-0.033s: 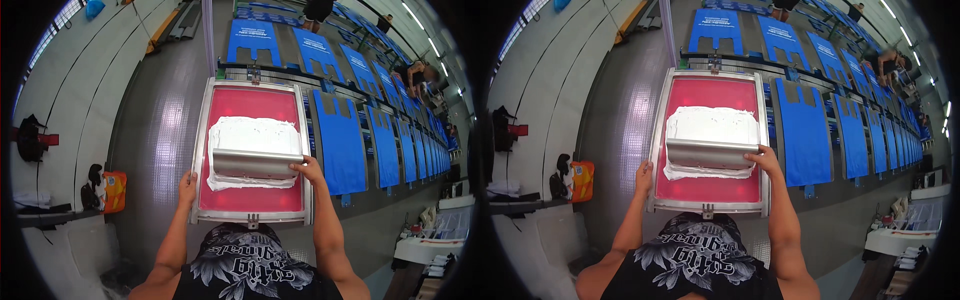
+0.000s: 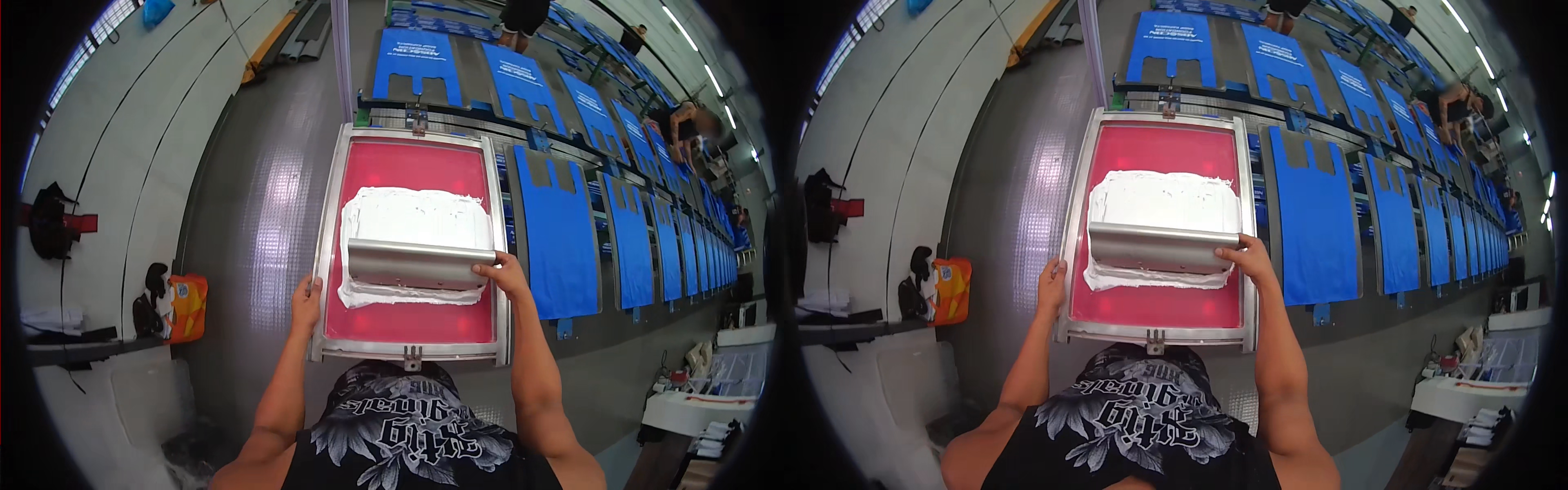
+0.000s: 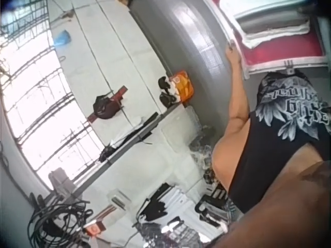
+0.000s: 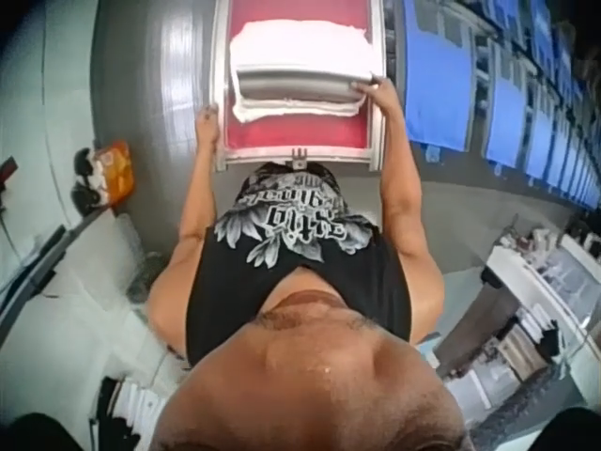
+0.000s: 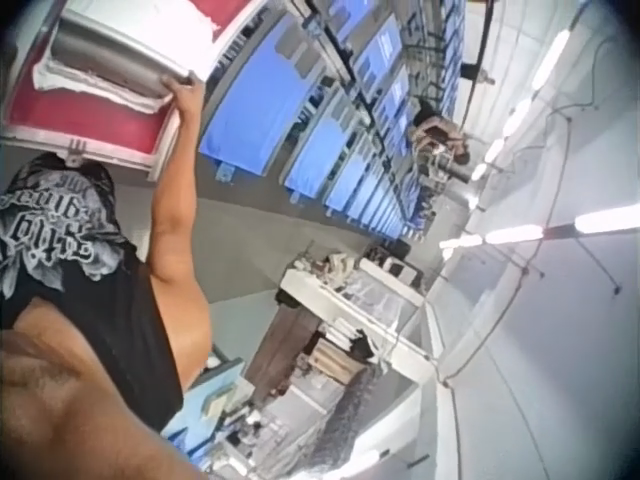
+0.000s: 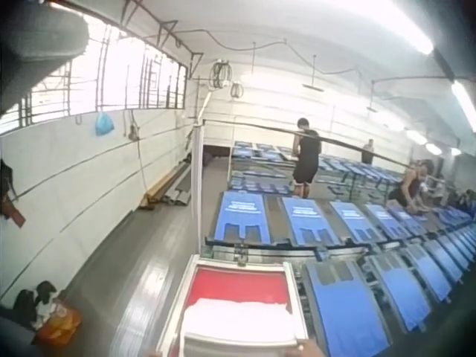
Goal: Using a screen and squeegee to apply white ink onto blue garments in a production line.
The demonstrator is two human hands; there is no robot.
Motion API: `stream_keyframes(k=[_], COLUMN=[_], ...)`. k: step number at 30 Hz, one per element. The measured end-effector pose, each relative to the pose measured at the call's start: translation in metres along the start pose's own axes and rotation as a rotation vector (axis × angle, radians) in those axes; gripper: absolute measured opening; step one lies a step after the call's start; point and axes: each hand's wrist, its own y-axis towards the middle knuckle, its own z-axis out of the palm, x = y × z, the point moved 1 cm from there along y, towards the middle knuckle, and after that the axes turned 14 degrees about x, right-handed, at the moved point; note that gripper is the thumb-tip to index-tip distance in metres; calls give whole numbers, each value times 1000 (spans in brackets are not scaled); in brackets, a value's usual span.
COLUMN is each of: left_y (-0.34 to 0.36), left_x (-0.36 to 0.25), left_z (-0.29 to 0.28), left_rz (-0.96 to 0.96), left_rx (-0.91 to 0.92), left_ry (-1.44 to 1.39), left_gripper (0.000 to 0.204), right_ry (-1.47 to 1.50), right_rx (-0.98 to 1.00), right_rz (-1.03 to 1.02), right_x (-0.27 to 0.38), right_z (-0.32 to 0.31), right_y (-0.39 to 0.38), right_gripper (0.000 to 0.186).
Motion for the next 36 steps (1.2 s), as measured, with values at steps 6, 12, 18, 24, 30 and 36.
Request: stream_keyframes(k=[6, 12, 18, 24, 30, 36], left_y=[-2, 1, -7, 2, 1, 2], left_x=[14, -18, -21, -17, 20, 34], left_z=[17, 22, 19, 29, 20, 13], left_rz=[-74, -169, -218, -217, -122, -227], left_rx=[-78, -110, -68, 33, -9, -19], left_ry=[81, 242, 98, 7, 67, 217], left_gripper=[52, 55, 56, 55, 47, 52], right_ry=[-34, -178, -92, -51, -524, -226], right_rx=[31, -8, 31, 27, -244, 66], right_rz=[-55, 60, 45, 12, 40, 61], right_x=[-23, 2, -7, -12, -23, -22], right_z=[-18, -30, -21, -31, -27, -17], right_y=[14, 11, 7, 8, 5, -1], right_gripper=[47, 46, 47, 43, 57, 49])
